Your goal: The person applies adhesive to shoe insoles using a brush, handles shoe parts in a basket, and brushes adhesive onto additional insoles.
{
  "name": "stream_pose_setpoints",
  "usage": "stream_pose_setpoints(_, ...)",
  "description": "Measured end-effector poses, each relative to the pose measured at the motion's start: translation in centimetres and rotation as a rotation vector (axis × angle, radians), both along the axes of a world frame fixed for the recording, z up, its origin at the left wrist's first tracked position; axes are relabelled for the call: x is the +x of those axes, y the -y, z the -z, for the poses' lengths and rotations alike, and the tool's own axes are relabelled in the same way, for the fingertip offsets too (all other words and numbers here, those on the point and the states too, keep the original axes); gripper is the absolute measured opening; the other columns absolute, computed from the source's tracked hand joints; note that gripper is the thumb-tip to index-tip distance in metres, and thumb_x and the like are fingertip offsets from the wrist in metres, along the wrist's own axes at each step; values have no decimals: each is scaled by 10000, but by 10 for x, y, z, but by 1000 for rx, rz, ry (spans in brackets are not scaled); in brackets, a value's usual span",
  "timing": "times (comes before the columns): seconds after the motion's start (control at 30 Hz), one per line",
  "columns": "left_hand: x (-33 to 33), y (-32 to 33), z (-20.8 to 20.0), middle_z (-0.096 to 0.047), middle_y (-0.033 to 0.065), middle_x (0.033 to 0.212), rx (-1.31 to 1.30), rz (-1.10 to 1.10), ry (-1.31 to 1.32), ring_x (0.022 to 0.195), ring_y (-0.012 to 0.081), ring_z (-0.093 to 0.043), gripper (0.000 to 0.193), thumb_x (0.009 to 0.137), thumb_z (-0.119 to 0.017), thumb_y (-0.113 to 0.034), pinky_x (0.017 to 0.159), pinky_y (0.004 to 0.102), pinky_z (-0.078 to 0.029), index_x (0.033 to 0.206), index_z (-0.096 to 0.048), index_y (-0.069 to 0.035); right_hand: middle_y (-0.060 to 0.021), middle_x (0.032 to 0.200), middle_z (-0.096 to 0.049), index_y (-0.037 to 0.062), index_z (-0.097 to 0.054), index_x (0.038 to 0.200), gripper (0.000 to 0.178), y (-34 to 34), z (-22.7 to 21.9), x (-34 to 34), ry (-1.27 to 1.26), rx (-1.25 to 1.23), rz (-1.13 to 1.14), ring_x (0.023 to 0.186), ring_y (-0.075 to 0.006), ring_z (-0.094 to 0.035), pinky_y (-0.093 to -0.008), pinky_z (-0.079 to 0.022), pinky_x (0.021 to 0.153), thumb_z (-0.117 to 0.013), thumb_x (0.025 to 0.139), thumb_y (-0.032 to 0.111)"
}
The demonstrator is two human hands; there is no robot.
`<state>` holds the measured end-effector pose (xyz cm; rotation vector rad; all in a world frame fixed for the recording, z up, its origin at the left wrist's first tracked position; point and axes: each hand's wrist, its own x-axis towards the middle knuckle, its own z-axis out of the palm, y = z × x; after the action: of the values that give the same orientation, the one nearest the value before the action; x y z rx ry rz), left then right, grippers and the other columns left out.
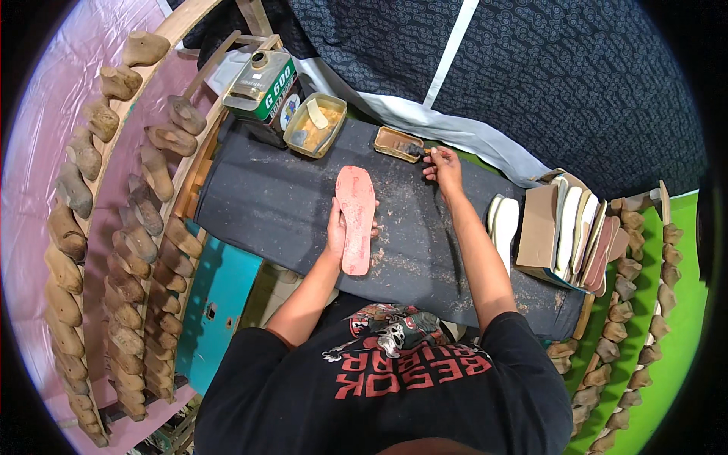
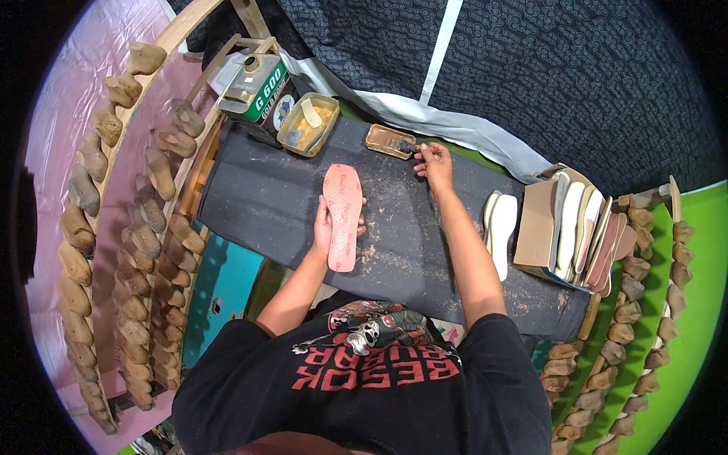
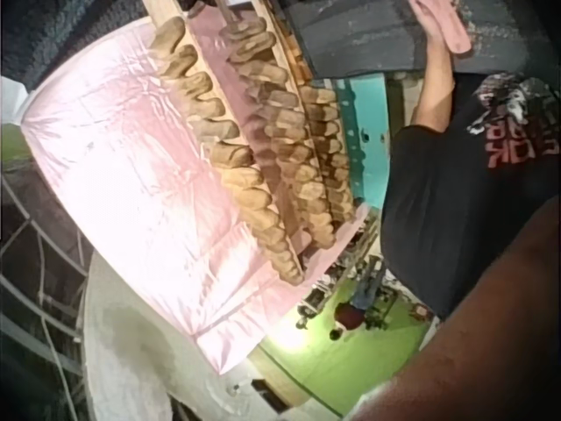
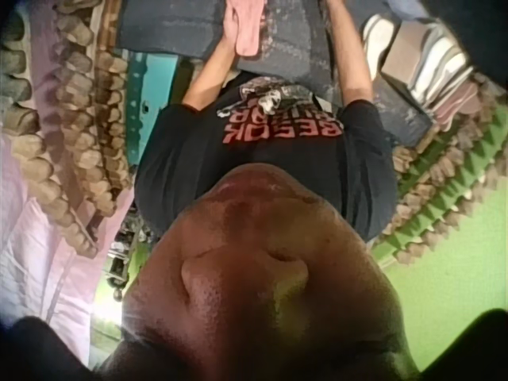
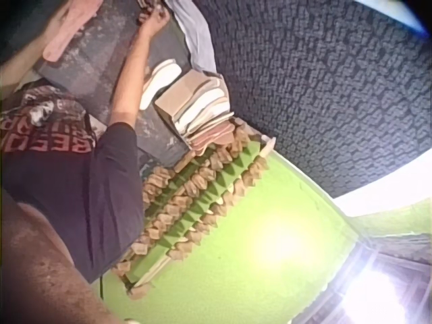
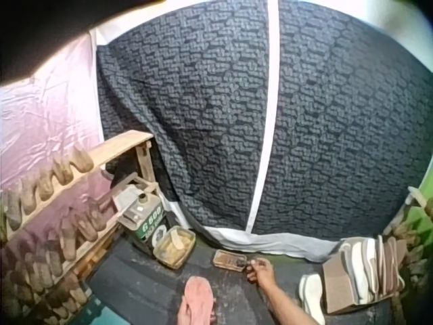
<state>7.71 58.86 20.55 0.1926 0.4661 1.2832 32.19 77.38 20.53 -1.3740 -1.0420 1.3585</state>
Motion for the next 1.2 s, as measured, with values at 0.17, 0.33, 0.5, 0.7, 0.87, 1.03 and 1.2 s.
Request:
stream_pose_setpoints(0.17, -16, -2, 7, -659, 149, 1267, 6, 8, -48, 827, 236, -658, 801, 1016, -324, -716, 719, 402, -559, 1444, -514, -67, -138, 1083, -650, 52, -319, 1420, 611, 44, -4, 7, -92, -76, 152, 648, -173, -646, -285, -535, 547, -668, 1005, 334)
stream_pose_setpoints(0.33, -31, -6, 10, -673, 149, 1275, 36, 78, -116, 882, 238, -693, 823, 1023, -321, -703, 784, 405, -587, 1461, -496, -29, -110, 1009, -654, 63, -460, 1348, 403, 135, 13, -25, -44, -89, 150, 661, -165, -649, -278, -531, 560, -561, 1060, 326)
stream_pose_setpoints(0.5, -23, -12, 10, -640, 148, 1372, 20, 152, -77, 932, 220, -693, 789, 1047, -291, -666, 855, 375, -581, 1510, -460, -51, -92, 961, -681, 30, -561, 1242, 387, 219, 18, -85, -271, -224, -252, 742, -161, -682, -286, -557, 642, -418, 1118, 368)
stream_pose_setpoints(0.7, 2, -24, 19, -620, 121, 1405, -21, 121, -182, 1170, 221, -654, 668, 1091, -348, -549, 1026, 392, -518, 1513, -452, -42, -160, 1141, -684, 45, -467, 1390, 630, 243, 3, -96, -399, -401, -308, 885, -281, -720, -375, -583, 788, -262, 1104, 568)
stream_pose_setpoints(0.87, 14, -24, 15, -573, 115, 1455, 53, 124, -158, 1296, 215, -575, 570, 1102, -433, -440, 1104, 396, -462, 1509, -438, -40, -179, 1227, -645, 63, -346, 1493, 556, 254, -23, -85, -530, -228, -302, 928, -313, -728, -391, -592, 816, -319, 1122, 477)
stream_pose_setpoints(1.03, 20, -13, 0, -596, 77, 1406, 155, -80, -198, 1258, 194, -592, 501, 1080, -531, -304, 1082, 378, -478, 1504, -436, -53, -147, 1125, -681, 52, -377, 1458, 425, 247, -29, -78, -358, -169, -352, 891, -266, -738, -341, -600, 749, -439, 1123, 305)
stream_pose_setpoints(1.2, 10, 6, -16, -671, 25, 1242, 96, -147, -444, 1058, 94, -652, 473, 1050, -578, -171, 874, 277, -547, 1500, -449, -102, -98, 976, -698, 26, -504, 1312, 326, 234, -24, -57, -198, -19, -482, 753, -204, -716, -303, -575, 680, -473, 1111, 281)
